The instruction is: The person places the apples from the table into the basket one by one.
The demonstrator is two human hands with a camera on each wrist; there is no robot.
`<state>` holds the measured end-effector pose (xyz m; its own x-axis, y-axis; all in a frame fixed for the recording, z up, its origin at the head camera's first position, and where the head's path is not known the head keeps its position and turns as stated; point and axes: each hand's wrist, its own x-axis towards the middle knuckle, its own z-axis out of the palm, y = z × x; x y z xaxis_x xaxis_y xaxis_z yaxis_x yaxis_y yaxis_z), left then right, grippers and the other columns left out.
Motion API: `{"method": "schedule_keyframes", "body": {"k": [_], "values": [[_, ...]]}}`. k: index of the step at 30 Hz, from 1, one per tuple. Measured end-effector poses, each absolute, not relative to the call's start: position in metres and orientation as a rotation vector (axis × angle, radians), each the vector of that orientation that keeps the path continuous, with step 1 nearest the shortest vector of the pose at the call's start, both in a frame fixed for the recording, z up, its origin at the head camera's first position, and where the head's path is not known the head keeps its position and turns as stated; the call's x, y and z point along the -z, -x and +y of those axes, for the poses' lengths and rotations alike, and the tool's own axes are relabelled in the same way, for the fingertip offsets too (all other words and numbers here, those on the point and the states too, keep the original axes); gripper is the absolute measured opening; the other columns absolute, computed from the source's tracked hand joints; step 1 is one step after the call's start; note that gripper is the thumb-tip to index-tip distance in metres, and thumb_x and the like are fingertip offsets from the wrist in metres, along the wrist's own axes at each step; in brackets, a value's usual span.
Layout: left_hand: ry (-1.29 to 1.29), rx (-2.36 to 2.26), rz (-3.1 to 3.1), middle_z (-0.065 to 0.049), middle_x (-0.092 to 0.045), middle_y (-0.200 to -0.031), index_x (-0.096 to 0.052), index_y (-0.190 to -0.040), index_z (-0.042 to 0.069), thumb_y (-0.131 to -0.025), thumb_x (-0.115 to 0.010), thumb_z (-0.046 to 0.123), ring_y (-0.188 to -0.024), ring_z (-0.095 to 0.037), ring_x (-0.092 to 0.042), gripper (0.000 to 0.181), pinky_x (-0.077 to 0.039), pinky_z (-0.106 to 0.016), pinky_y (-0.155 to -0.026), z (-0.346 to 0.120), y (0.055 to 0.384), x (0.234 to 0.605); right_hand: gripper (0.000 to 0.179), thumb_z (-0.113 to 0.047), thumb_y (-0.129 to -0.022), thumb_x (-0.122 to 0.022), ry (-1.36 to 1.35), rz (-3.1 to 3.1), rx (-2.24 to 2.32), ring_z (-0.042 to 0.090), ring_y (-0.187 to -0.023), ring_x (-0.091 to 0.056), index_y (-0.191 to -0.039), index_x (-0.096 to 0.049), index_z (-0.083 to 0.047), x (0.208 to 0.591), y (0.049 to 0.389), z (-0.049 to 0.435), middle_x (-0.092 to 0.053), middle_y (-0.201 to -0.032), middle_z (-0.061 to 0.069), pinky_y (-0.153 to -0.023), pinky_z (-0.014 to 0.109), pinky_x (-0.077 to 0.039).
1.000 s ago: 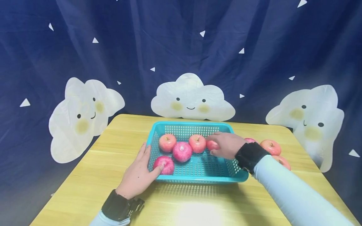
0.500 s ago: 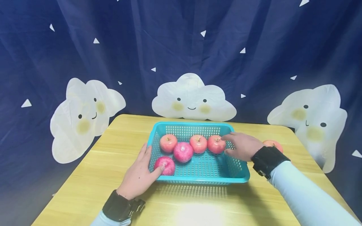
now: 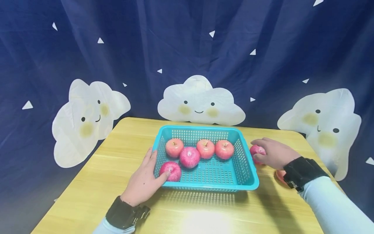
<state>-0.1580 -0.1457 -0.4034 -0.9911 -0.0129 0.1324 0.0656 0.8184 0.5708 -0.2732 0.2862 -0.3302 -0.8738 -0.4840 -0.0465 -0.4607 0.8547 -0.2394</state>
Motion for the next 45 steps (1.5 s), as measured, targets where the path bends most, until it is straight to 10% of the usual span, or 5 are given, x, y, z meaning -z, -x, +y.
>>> {"method": "schedule_keyframes", "body": {"k": [33,45], "values": [[0.041,0.911,-2.876,-0.009,-0.015,-0.168,-0.027,-0.160,0.004,-0.087,-0.068,0.058,-0.147,-0.031,-0.034,0.099,-0.048,-0.058,-0.099,-0.148,0.159,0.403,0.058,-0.037,-0.090,-0.075,0.570,2.926,0.413,0.037,-0.101,-0.065,-0.133,-0.063,0.000,0.368,0.259,0.360,-0.069,-0.115,0.019,-0.088,0.062,-0.050],[0.034,0.926,-2.887,-0.008,-0.015,-0.168,-0.027,-0.160,0.005,-0.087,-0.068,0.057,-0.147,-0.031,-0.033,0.099,-0.048,-0.058,-0.100,-0.146,0.159,0.402,0.040,-0.023,-0.082,-0.080,0.563,2.976,0.310,0.020,-0.081,-0.054,-0.117,-0.071,-0.006,0.375,0.264,0.368,-0.061,-0.089,0.001,-0.070,0.035,-0.045]]}}
